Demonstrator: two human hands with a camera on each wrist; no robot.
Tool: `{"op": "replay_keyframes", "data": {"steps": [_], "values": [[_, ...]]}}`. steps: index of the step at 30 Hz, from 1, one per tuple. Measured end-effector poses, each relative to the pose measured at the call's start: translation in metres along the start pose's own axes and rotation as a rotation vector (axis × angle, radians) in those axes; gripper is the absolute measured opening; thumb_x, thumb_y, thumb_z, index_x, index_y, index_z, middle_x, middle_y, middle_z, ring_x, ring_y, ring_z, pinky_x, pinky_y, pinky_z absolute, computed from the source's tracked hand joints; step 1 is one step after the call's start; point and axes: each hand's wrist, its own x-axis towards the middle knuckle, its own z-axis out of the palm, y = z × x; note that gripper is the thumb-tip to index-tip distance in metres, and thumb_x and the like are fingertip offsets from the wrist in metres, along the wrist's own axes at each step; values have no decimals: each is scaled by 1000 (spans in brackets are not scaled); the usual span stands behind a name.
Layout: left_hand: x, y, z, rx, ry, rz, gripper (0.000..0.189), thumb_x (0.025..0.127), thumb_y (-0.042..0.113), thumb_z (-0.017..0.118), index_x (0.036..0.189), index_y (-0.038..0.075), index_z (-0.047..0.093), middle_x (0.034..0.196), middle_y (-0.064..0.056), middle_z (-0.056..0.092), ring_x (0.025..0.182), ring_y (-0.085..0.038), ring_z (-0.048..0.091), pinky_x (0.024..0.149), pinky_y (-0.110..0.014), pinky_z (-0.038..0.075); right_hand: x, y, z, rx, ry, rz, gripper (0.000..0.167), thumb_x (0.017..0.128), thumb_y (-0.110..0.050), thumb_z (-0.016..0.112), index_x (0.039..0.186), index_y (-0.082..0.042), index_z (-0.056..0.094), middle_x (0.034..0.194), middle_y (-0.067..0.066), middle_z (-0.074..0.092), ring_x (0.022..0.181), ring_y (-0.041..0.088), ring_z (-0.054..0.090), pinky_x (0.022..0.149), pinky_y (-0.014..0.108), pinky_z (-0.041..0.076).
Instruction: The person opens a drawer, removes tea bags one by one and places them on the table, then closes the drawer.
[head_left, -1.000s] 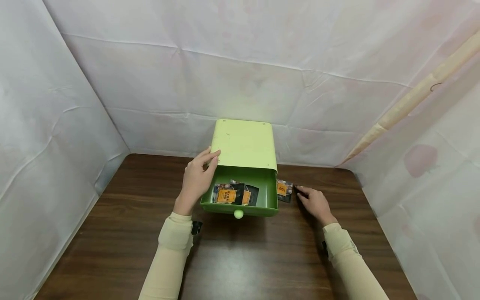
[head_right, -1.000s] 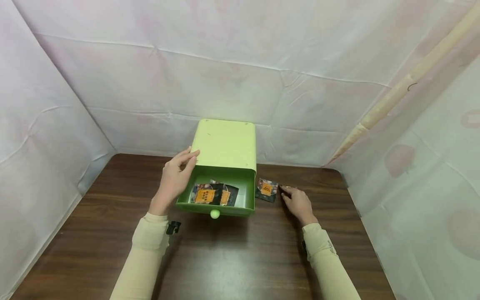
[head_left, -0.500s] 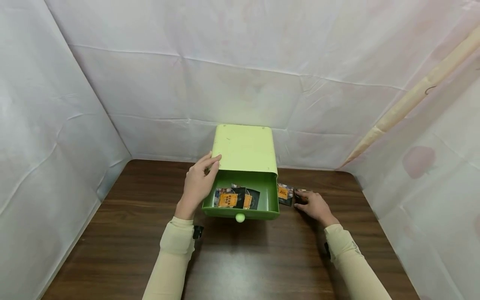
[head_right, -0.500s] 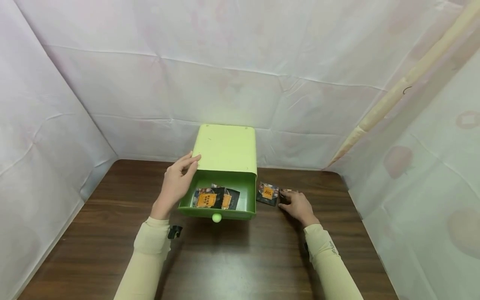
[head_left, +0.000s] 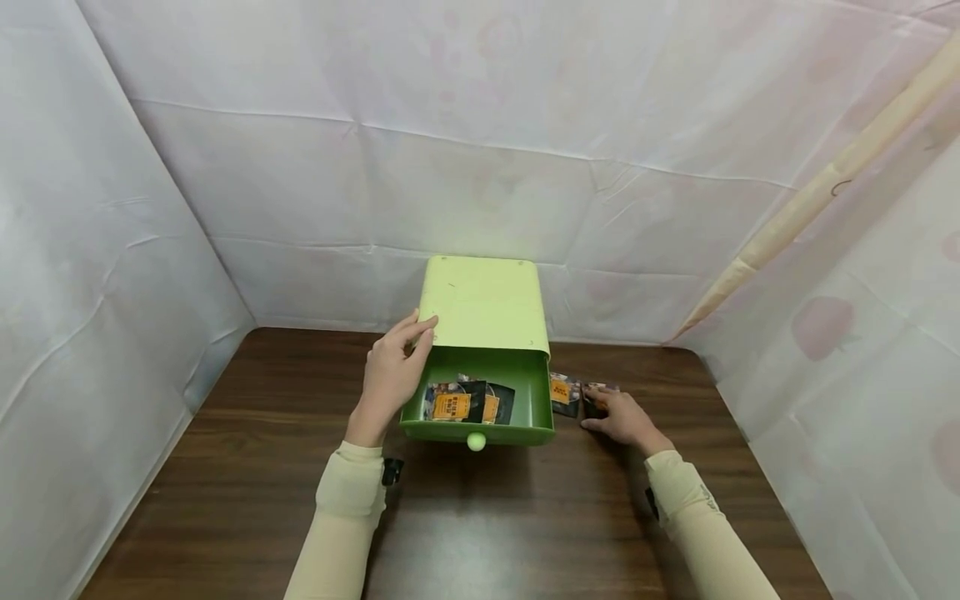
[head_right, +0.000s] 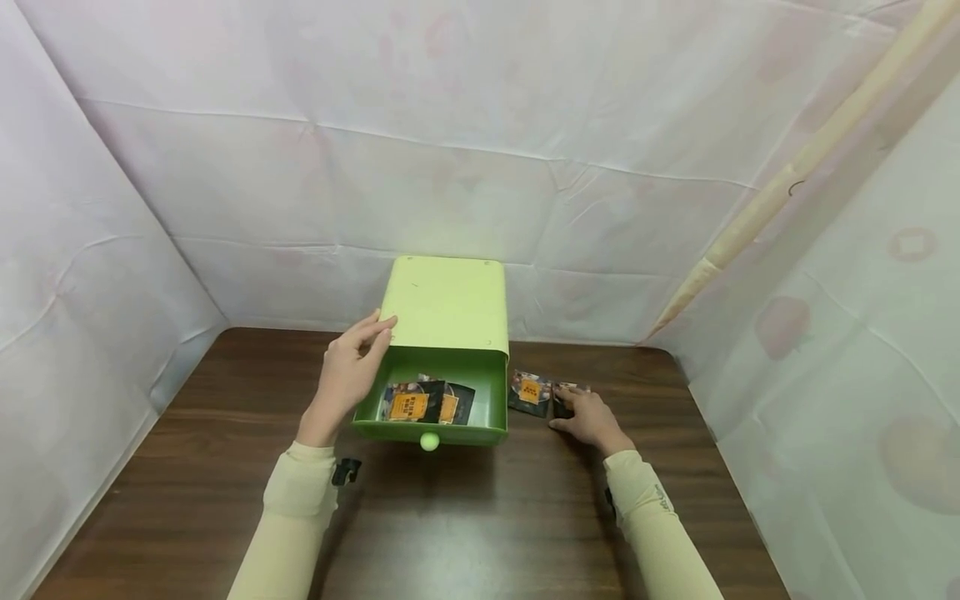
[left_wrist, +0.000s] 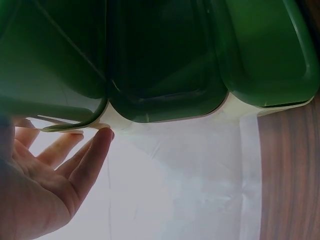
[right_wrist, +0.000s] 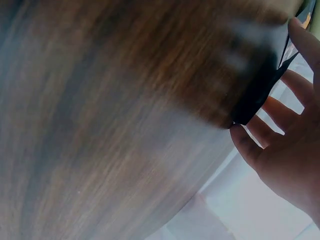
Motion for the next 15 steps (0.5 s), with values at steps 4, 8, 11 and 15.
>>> {"op": "replay_keyframes", "data": {"steps": [4, 8, 11, 15], "values": [[0, 1, 0, 8, -3, -4, 37, 102, 44, 48, 132, 28, 63, 148, -2, 44, 34, -10, 21, 36, -30, 26, -1, 0, 3, -22, 22, 27, 62, 89, -29, 73, 142, -6, 51, 142, 29, 42, 126, 51, 40, 97, 63, 34], [0, 1, 1, 6, -20, -11, 37, 102, 44, 48, 132, 28, 63, 148, -2, 43, 35, -13, 24, 37, -30, 28, -4, 1, 5, -50, 42, 72, 60, 88, -29, 73, 141, -9, 53, 142, 28, 44, 124, 52, 41, 94, 64, 36], [0, 1, 1, 5, -22, -13, 37, 102, 43, 48, 132, 27, 63, 148, -2, 43, 36, -16, 26, 38, -30, 29, -5, 0, 5, -52, 42, 88, 60, 88, -29, 74, 141, -9, 53, 143, 27, 43, 124, 52, 42, 92, 64, 38], [0, 1, -1, 14, -11, -16, 38, 102, 44, 48, 132, 28, 63, 148, -3, 44, 36, -18, 27, 40, -31, 30, -4, -2, 4, -47, 53, 98, 63, 87, -30, 76, 141, -8, 53, 141, 26, 46, 120, 47, 48, 88, 60, 43]]}}
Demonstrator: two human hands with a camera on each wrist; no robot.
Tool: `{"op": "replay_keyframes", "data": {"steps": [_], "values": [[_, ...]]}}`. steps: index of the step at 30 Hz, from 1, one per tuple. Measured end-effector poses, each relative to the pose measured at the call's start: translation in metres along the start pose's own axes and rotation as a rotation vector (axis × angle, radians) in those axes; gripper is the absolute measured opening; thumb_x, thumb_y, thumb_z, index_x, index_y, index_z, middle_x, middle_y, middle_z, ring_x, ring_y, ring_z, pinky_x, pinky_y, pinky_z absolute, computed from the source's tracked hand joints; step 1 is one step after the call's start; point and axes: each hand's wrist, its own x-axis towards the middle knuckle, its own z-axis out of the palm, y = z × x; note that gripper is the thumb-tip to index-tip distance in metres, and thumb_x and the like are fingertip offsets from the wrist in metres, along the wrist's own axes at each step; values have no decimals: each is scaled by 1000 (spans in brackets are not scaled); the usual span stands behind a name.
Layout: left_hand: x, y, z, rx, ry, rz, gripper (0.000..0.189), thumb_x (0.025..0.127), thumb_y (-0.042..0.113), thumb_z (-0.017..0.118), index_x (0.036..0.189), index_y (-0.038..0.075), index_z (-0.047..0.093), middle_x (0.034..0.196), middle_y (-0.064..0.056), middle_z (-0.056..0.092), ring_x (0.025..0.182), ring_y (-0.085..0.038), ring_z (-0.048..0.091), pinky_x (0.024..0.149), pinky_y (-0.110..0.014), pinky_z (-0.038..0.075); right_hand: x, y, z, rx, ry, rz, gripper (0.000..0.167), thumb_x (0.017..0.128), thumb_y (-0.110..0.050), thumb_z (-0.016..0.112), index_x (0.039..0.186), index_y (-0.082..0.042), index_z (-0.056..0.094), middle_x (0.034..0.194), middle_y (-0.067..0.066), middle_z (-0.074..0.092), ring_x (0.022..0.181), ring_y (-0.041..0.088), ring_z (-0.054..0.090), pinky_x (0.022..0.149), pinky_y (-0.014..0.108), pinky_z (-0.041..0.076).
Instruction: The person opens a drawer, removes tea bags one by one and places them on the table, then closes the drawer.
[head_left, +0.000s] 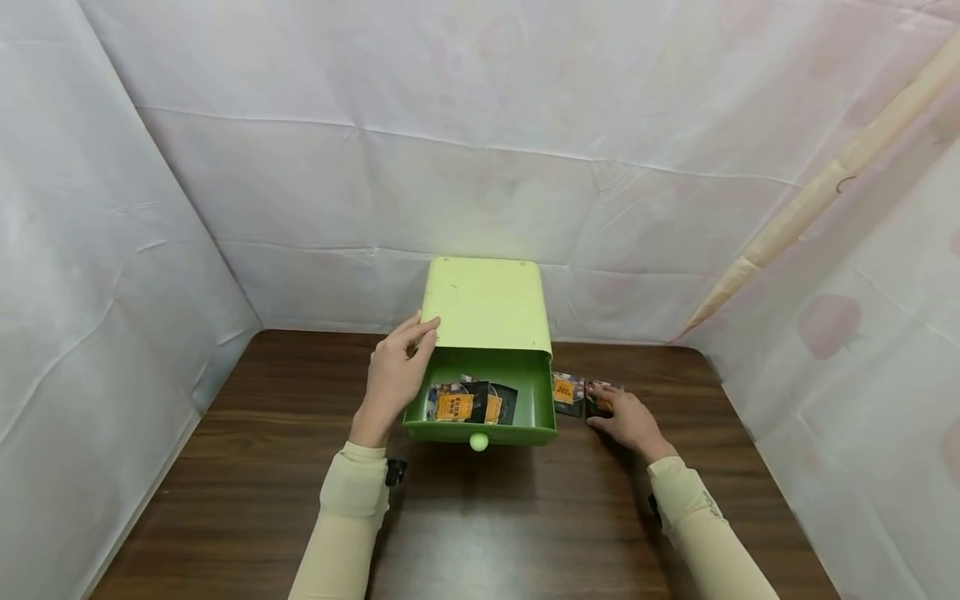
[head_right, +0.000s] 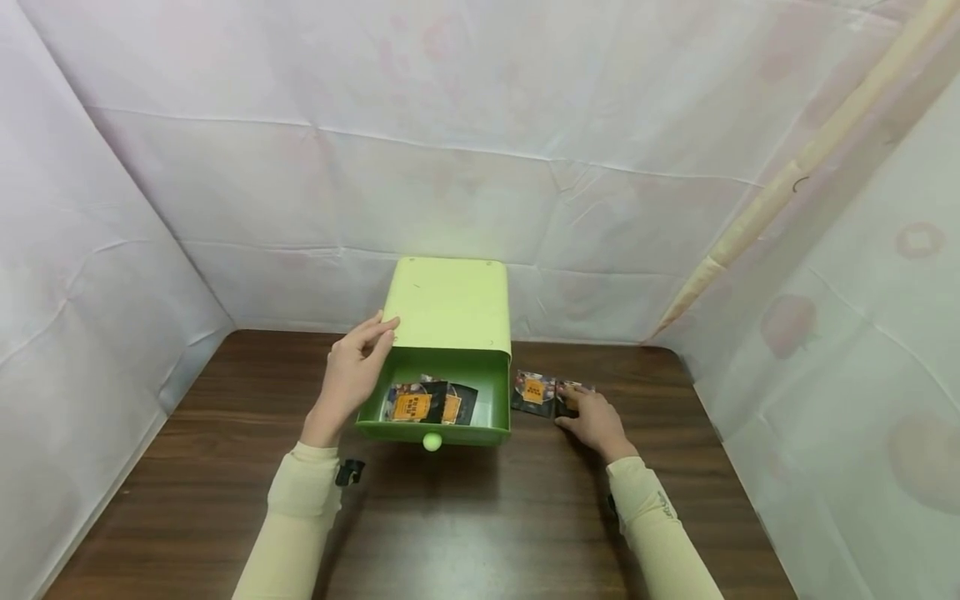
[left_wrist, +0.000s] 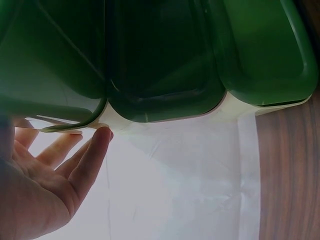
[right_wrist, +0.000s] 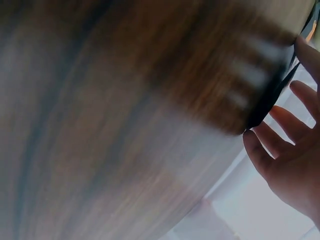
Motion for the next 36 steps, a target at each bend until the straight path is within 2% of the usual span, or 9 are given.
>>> {"op": "replay_keyframes", "data": {"steps": [5, 11, 15, 20, 26, 36], "values": [[-1, 0, 1, -5, 0, 1, 38, 101, 46, 48, 132, 28, 63, 148, -3, 44, 36, -14, 33, 42, -32, 31, -4, 1, -3, -34, 34, 22, 63, 83, -30, 80, 137, -7, 57, 137, 23, 51, 117, 44, 53, 85, 59, 45], [-2, 0, 3, -16, 1, 14, 37, 101, 44, 49, 131, 27, 64, 147, -4, 45, 32, -11, 25, 36, -31, 27, -14, 0, -5, -11, 78, 26, 50, 84, -30, 78, 126, -7, 66, 121, 18, 64, 99, 36, 63, 76, 53, 50], [-2, 0, 4, -11, -5, 15, 38, 102, 44, 48, 131, 27, 64, 148, -3, 44, 32, -13, 23, 36, -30, 27, -20, -4, -9, 17, 122, 10, 42, 84, -26, 78, 120, -6, 70, 111, 15, 69, 83, 29, 68, 65, 46, 53], [0, 0, 4, -6, 2, 21, 38, 102, 44, 48, 131, 26, 64, 147, -5, 45, 33, -18, 23, 34, -29, 26, -24, -12, -19, 23, 143, -28, 33, 84, -20, 79, 113, -6, 73, 101, 13, 71, 78, 24, 69, 62, 41, 54], [1, -2, 4, 0, -1, 24, 37, 102, 44, 49, 131, 27, 64, 148, -5, 45, 33, -18, 25, 35, -29, 27, -30, -32, -36, 15, 119, -49, 27, 84, -18, 78, 108, -8, 74, 100, 8, 72, 81, 21, 69, 66, 42, 54], [2, -4, 0, 7, 15, 22, 38, 101, 46, 48, 131, 29, 64, 147, -3, 45, 34, -19, 27, 36, -30, 26, -47, -82, -71, -9, 152, -133, 28, 82, -19, 81, 108, -15, 75, 93, 3, 72, 65, 6, 61, 53, 30, 48]]}}
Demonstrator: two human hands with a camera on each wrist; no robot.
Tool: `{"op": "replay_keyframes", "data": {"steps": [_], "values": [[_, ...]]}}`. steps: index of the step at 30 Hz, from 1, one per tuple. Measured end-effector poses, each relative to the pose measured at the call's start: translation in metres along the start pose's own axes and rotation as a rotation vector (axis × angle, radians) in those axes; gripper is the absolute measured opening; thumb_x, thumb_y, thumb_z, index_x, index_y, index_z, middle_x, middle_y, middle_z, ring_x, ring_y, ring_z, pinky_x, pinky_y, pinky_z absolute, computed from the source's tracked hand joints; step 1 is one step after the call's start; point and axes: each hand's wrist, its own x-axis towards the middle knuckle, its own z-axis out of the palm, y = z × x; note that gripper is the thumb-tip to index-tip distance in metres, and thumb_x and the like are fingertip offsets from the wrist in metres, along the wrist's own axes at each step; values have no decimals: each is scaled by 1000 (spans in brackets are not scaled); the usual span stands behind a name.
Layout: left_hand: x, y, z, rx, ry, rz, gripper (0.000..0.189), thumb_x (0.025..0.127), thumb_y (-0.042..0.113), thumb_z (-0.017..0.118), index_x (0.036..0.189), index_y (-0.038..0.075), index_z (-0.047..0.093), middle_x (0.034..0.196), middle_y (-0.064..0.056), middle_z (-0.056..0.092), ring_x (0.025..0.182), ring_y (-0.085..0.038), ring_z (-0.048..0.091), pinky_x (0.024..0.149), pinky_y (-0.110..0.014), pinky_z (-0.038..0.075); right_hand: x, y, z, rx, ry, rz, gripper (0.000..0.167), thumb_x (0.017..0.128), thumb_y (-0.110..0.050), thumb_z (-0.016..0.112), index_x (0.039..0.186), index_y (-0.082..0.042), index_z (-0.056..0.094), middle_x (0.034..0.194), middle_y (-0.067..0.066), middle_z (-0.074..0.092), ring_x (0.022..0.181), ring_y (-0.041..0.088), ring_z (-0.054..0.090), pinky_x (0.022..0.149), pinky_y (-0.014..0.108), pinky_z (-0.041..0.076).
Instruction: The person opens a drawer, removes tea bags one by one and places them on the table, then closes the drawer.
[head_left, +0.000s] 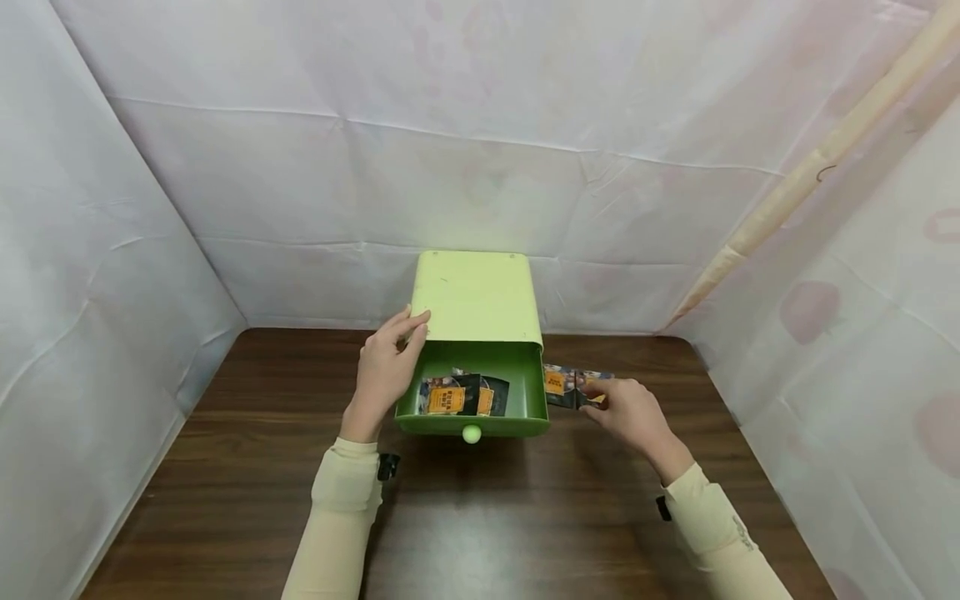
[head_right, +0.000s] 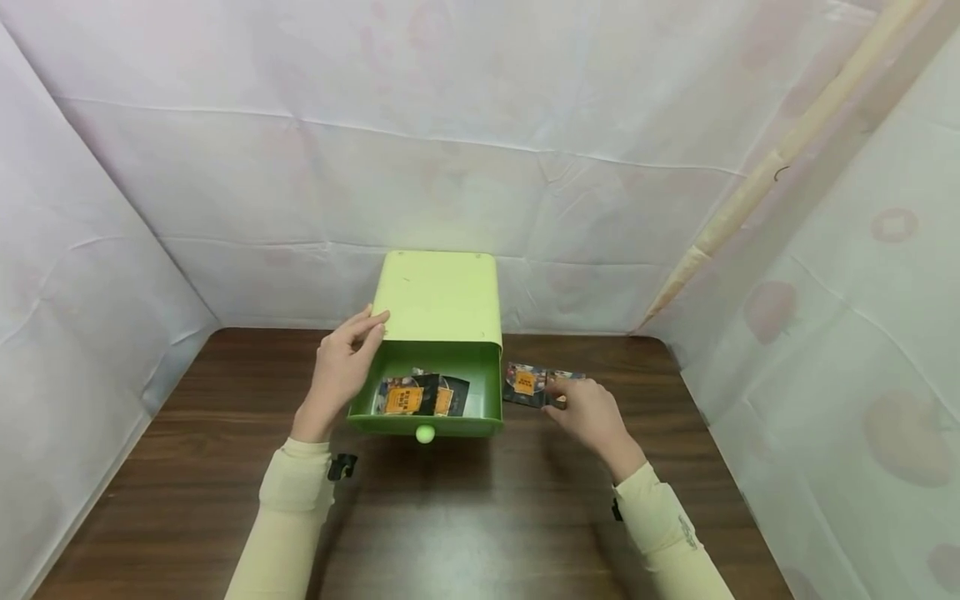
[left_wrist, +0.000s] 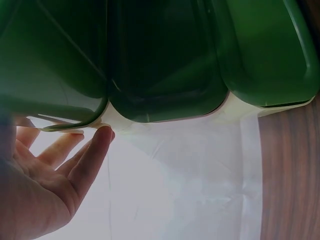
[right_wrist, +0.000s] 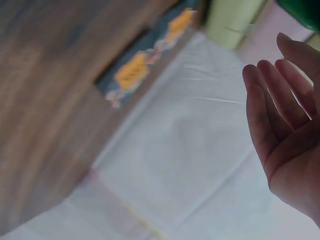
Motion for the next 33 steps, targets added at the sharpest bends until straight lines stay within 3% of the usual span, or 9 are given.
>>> {"op": "replay_keyframes", "data": {"steps": [5, 10, 16, 19, 24, 33], "values": [[-1, 0, 0, 9, 2, -4, 38, 101, 46, 48, 131, 30, 63, 147, 2, 44, 36, -19, 29, 37, -30, 27, 1, -24, -17, -32, 70, -83, 27, 78, -19, 83, 104, -18, 76, 93, -1, 72, 64, 5, 62, 53, 30, 48], [-2, 1, -1, -4, -11, -5, 37, 101, 45, 49, 132, 29, 63, 148, -2, 44, 35, -19, 30, 37, -30, 27, 0, -51, -32, -99, 136, -170, 26, 78, -19, 83, 103, -16, 77, 94, -1, 72, 68, 11, 64, 54, 32, 49], [-2, 2, -2, -14, -9, 3, 37, 101, 44, 50, 132, 27, 63, 148, -6, 44, 33, -20, 28, 36, -30, 27, 0, -74, -41, -140, 199, -267, 28, 77, -17, 83, 104, -13, 76, 91, 0, 72, 67, 12, 63, 53, 31, 48], [-1, 2, -2, -10, -15, -4, 38, 101, 45, 49, 132, 28, 63, 148, -2, 43, 34, -19, 29, 36, -30, 27, 1, -79, -42, -133, 217, -289, 30, 76, -15, 84, 104, -12, 76, 91, 0, 72, 67, 12, 64, 53, 32, 48], [-3, -1, -2, -4, -11, -13, 38, 101, 45, 49, 132, 29, 63, 148, 0, 43, 34, -18, 27, 36, -30, 27, 3, -88, -42, -92, 225, -363, 29, 74, -13, 86, 100, -12, 76, 89, -1, 72, 67, 10, 64, 56, 31, 50], [0, 2, 1, -25, -23, -25, 38, 101, 46, 48, 133, 29, 62, 149, 1, 42, 33, -18, 27, 36, -29, 29, 12, -104, -40, -35, 168, -461, 26, 75, -11, 85, 99, -9, 74, 92, 1, 71, 77, 11, 66, 64, 29, 52]]}}
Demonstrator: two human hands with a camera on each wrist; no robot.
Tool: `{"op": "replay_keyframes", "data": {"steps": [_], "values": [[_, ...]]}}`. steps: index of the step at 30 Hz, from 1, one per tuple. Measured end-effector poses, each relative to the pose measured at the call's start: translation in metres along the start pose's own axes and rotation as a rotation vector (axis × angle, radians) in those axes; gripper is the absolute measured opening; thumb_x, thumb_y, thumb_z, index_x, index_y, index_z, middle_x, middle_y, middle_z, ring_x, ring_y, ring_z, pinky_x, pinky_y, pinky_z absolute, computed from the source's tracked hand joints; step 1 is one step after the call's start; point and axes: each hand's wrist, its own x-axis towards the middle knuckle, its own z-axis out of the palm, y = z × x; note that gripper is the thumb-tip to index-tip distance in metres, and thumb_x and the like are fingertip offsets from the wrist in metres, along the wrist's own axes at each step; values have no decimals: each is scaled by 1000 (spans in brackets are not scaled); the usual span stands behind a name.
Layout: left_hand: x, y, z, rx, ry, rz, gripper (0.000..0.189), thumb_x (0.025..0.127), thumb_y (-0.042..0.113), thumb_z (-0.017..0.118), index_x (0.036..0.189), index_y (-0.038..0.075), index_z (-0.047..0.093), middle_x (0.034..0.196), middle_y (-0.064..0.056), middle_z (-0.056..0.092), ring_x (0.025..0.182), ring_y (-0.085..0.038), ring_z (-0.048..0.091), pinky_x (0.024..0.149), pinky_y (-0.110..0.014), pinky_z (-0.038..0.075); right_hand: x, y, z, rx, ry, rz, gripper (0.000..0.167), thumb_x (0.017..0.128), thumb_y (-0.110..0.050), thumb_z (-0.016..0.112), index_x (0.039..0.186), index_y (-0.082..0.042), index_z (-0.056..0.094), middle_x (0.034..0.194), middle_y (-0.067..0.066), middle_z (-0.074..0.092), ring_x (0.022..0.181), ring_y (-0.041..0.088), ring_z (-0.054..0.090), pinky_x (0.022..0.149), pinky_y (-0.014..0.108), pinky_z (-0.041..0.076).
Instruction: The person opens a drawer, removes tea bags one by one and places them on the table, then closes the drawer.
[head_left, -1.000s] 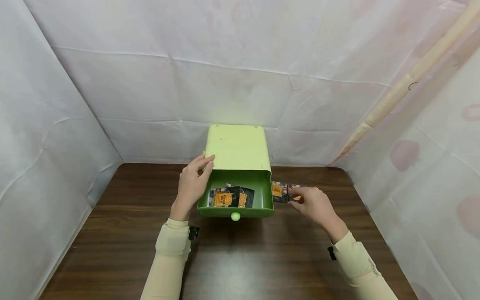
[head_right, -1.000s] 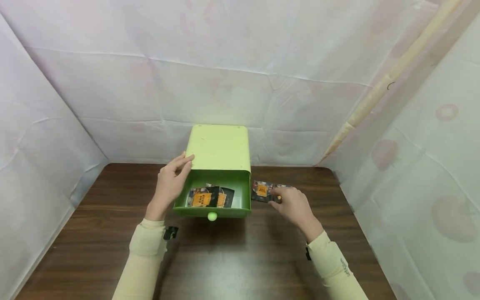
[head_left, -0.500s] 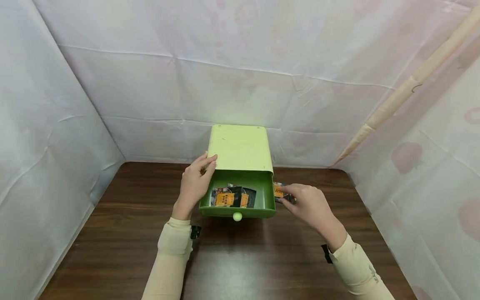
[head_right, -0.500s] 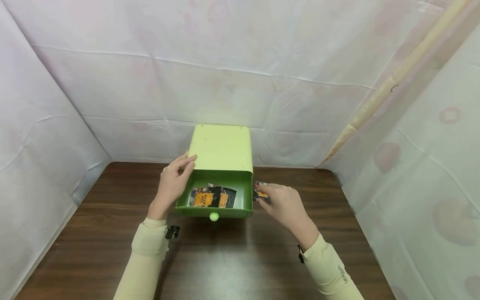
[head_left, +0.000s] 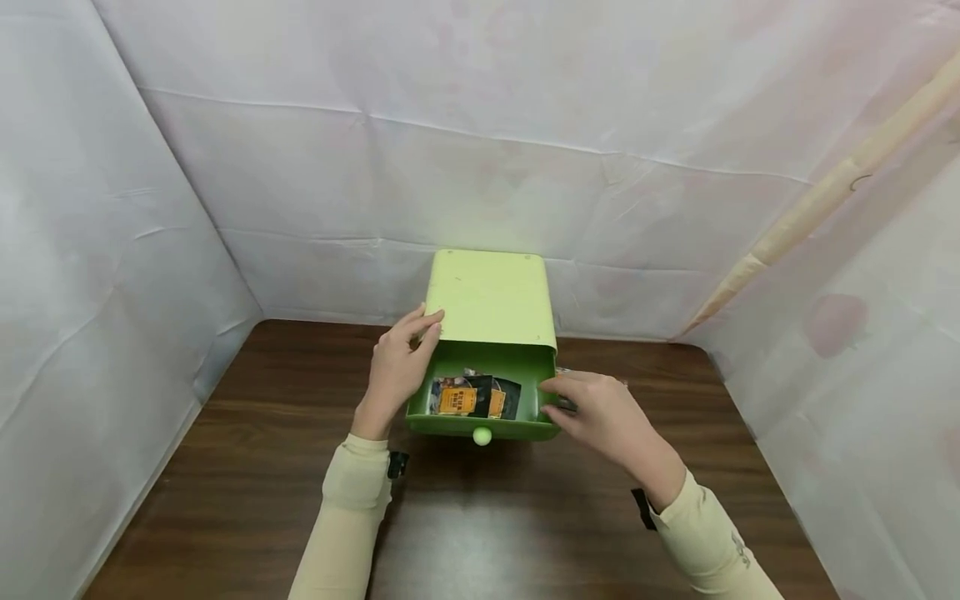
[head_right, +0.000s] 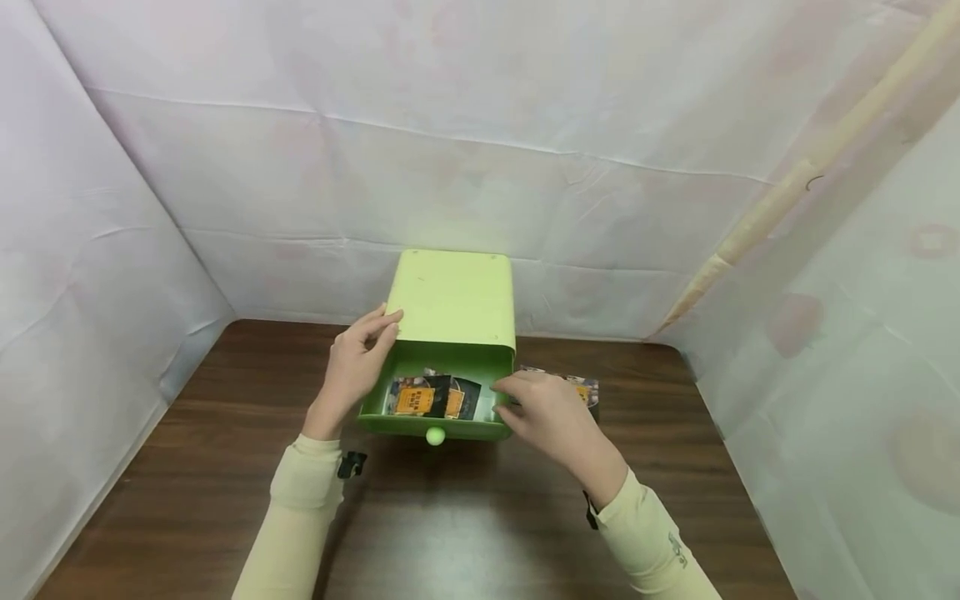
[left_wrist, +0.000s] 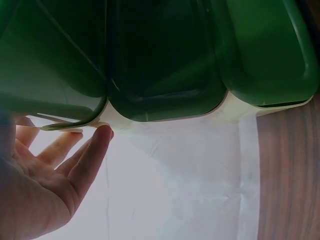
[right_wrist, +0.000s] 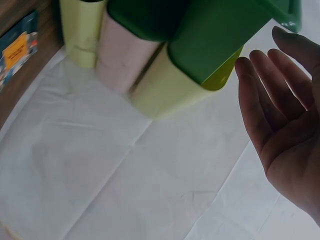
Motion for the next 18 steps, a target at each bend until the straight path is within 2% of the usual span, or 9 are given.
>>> {"op": "replay_keyframes", "data": {"steps": [5, 10, 13, 18], "values": [[2, 5, 6, 0, -2, 4, 38, 101, 45, 49, 132, 29, 63, 148, -3, 44, 35, -16, 30, 37, -30, 28, 7, -4, -1, 22, -22, -27, 27, 76, -13, 84, 101, -10, 75, 92, -1, 70, 79, 11, 65, 67, 29, 52], [2, 8, 10, -12, -7, 1, 37, 101, 45, 49, 131, 29, 64, 148, -3, 44, 34, -15, 27, 35, -30, 27, 16, -7, -3, 49, -70, -52, 28, 78, -14, 84, 104, -8, 75, 96, 1, 71, 84, 14, 65, 70, 30, 52], [3, 9, 11, -11, -8, 0, 38, 101, 47, 49, 131, 29, 63, 148, -2, 44, 33, -16, 25, 35, -29, 26, 23, -8, -4, 94, -130, -62, 28, 80, -14, 82, 106, -9, 75, 100, 2, 70, 88, 15, 66, 73, 31, 53], [4, 10, 11, -7, -10, -12, 38, 101, 47, 48, 131, 30, 63, 148, -1, 44, 33, -15, 24, 35, -29, 27, 37, -7, -2, 147, -279, -71, 30, 83, -16, 80, 111, -9, 73, 110, 4, 69, 99, 18, 64, 81, 34, 52]]}}
